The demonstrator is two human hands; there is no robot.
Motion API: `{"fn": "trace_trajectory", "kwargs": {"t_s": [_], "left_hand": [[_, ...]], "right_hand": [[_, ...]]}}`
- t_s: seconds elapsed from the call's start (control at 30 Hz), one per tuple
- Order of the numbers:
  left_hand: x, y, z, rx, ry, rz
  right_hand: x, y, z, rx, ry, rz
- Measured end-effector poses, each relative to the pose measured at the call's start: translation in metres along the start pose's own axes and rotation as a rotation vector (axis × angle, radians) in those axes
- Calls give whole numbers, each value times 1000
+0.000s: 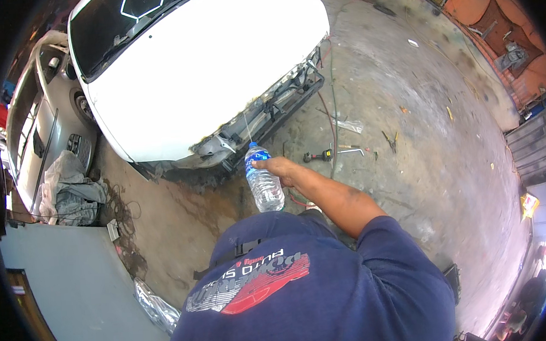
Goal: The person uses a welding torch and metal wire to repair a car's front frame, then uses a hammer to strike a metal bracket and pours water from a plastic bottle over the repaired section.
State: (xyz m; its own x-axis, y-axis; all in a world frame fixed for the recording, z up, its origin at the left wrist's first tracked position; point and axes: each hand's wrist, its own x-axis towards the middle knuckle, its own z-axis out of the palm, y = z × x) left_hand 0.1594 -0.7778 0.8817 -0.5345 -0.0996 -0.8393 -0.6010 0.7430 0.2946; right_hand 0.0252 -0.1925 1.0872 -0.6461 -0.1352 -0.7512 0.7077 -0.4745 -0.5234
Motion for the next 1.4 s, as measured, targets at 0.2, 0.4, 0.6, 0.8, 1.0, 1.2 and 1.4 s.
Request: {"fn": "trace_trajectory", "kwargs": {"t_s": [0.2,0.4,0.6,0.8,1.0,1.2,1.4], "left_hand": [[5,14,-9,10,7,26],[6,17,-17,37,-6,34],[18,58,-29,138,-43,90],[39,107,-34,263,-94,130],[43,179,-45,383,-83,178],[32,277,-40,532,-40,255],[-3,384,3,642,4,382]], "right_hand": [[-4,-2,-8,31,28,-36],[-26,3,-19,-151,216,-222],[-18,91,-132,-668,806,-483],[-101,197,-182,-556,1170,-149],[-176,322,-266,-213,1526,-36],[-248,374,-339,231,1996,-155],[-296,415,-424,519,1943,-64]]}}
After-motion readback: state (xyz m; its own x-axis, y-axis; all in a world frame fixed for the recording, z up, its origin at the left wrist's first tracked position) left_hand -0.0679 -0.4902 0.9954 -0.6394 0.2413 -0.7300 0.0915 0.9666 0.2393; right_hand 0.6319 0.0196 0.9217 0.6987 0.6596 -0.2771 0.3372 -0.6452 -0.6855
